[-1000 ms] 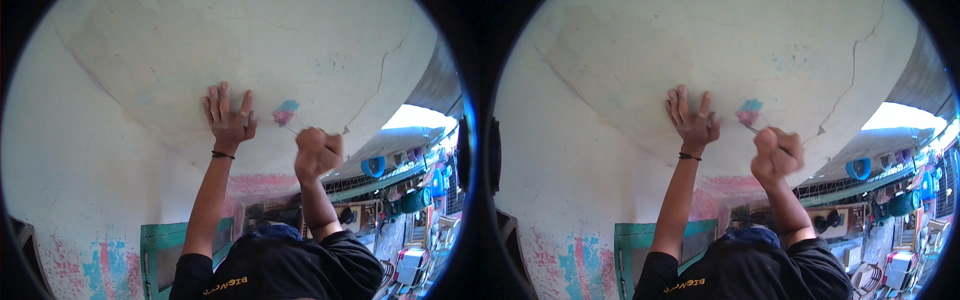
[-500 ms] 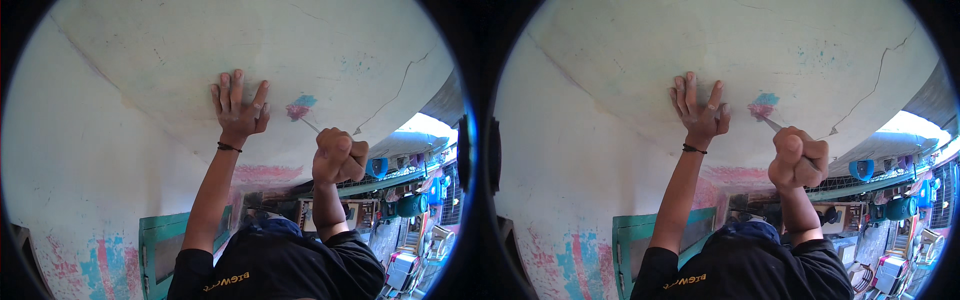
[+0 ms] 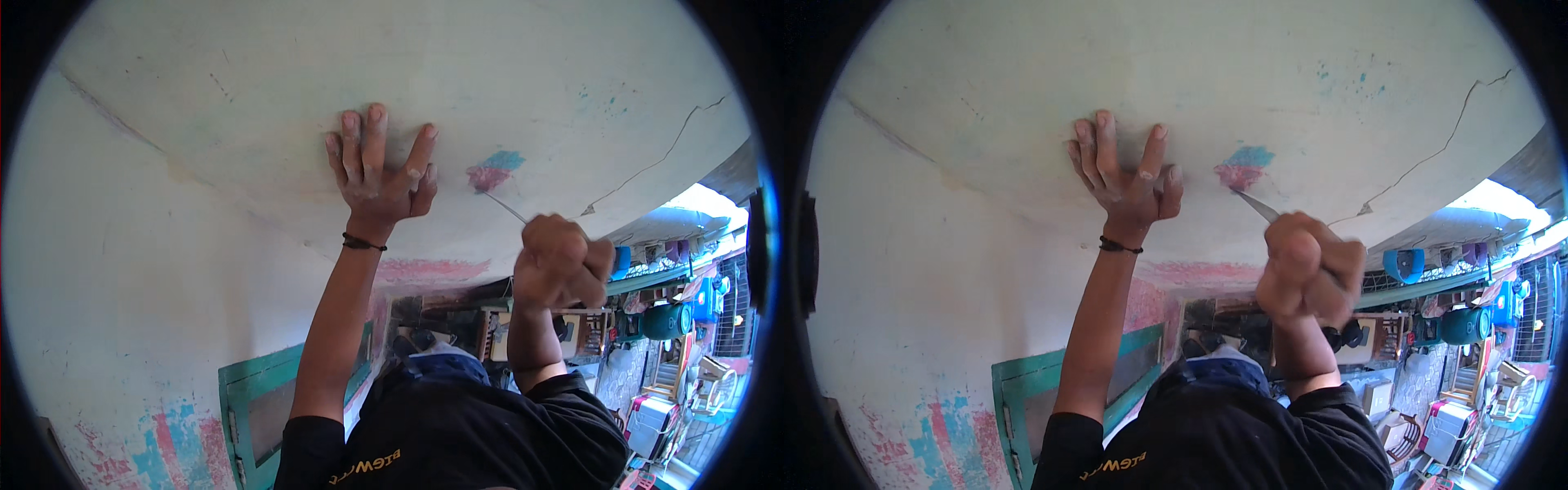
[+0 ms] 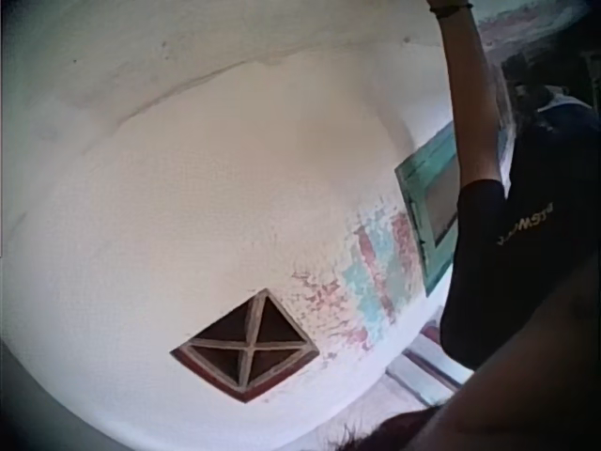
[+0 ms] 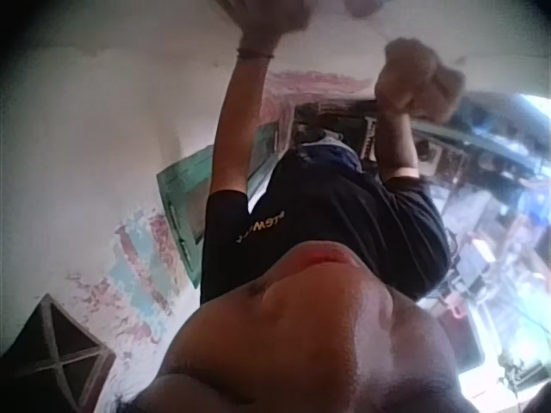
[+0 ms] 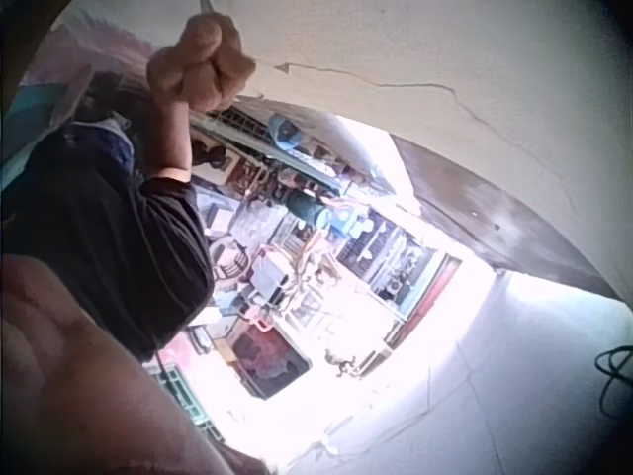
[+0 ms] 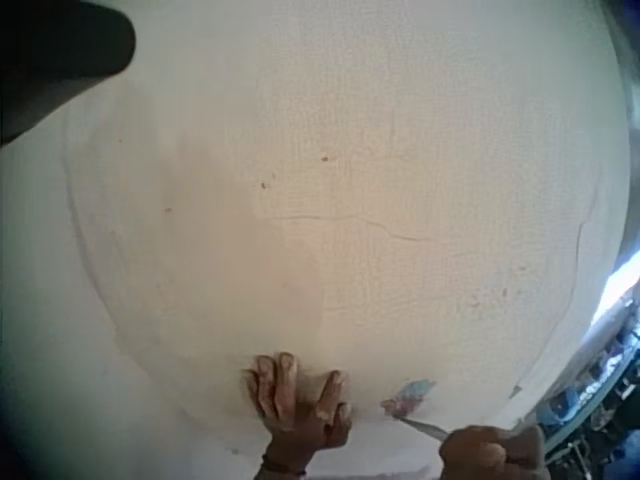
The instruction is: The person scrapes old pink paint from an interior wall using a metal scraper tool.
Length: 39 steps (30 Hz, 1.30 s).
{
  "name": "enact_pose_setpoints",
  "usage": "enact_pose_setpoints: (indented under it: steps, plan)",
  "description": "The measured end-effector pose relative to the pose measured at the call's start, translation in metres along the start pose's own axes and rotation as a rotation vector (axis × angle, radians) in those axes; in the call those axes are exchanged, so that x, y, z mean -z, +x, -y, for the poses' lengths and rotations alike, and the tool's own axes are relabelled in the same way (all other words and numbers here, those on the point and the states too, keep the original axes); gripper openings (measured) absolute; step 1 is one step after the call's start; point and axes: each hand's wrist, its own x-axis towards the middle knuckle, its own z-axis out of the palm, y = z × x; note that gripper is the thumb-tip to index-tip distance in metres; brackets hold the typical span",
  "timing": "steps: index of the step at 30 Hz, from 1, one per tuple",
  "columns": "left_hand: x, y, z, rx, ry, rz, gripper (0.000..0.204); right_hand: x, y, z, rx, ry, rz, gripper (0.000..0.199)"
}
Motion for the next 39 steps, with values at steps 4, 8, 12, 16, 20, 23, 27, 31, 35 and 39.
enact_pose_setpoints:
  steps: [4, 8, 12, 16, 20, 23, 27, 31, 35, 39]
  plan:
    - [-0.001, 0.002, -0.005, 0.031, -0.025, -0.019, 0.042, -0.003, -0.001, -0.013, 0.294, -0.403, 0.091, 0.026]
    - [0.0, -0.001, -0.003, 0.019, -0.012, -0.029, 0.043, 0.007, 0.0, -0.006, 0.027, -0.004, -0.008, 0.025]
    - [-0.004, 0.0, -0.002, 0.012, 0.003, -0.035, 0.044, -0.001, 0.003, -0.012, 0.29, -0.354, 0.005, 0.014]
    - [-0.001, 0.001, -0.004, 0.019, -0.004, -0.04, 0.044, -0.001, -0.011, -0.014, 0.01, -0.431, 0.103, 0.009]
    - [0.004, -0.004, -0.004, 0.03, 0.004, -0.011, 0.044, 0.009, 0.0, -0.008, 0.213, -0.406, 0.069, 0.029]
    - [0.001, 0.0, -0.001, 0.012, 0.017, -0.019, 0.044, 0.004, 0.0, -0.01, 0.23, -0.471, 0.084, 0.032]
    - [-0.002, 0.002, -0.004, 0.008, 0.024, -0.012, 0.044, -0.004, 0.004, -0.015, 0.133, -0.152, -0.015, 0.033]
    - [0.005, -0.002, -0.006, 0.017, 0.014, -0.02, 0.046, -0.01, -0.002, 0.006, -0.041, -0.177, -0.067, 0.032]
    - [0.004, 0.0, -0.006, -0.005, 0.007, -0.027, 0.046, -0.02, 0.001, -0.005, 0.131, -0.277, -0.04, 0.041]
    - [0.001, 0.006, -0.003, -0.009, -0.015, 0.003, 0.048, -0.016, -0.002, -0.004, 0.156, -0.223, -0.15, 0.042]
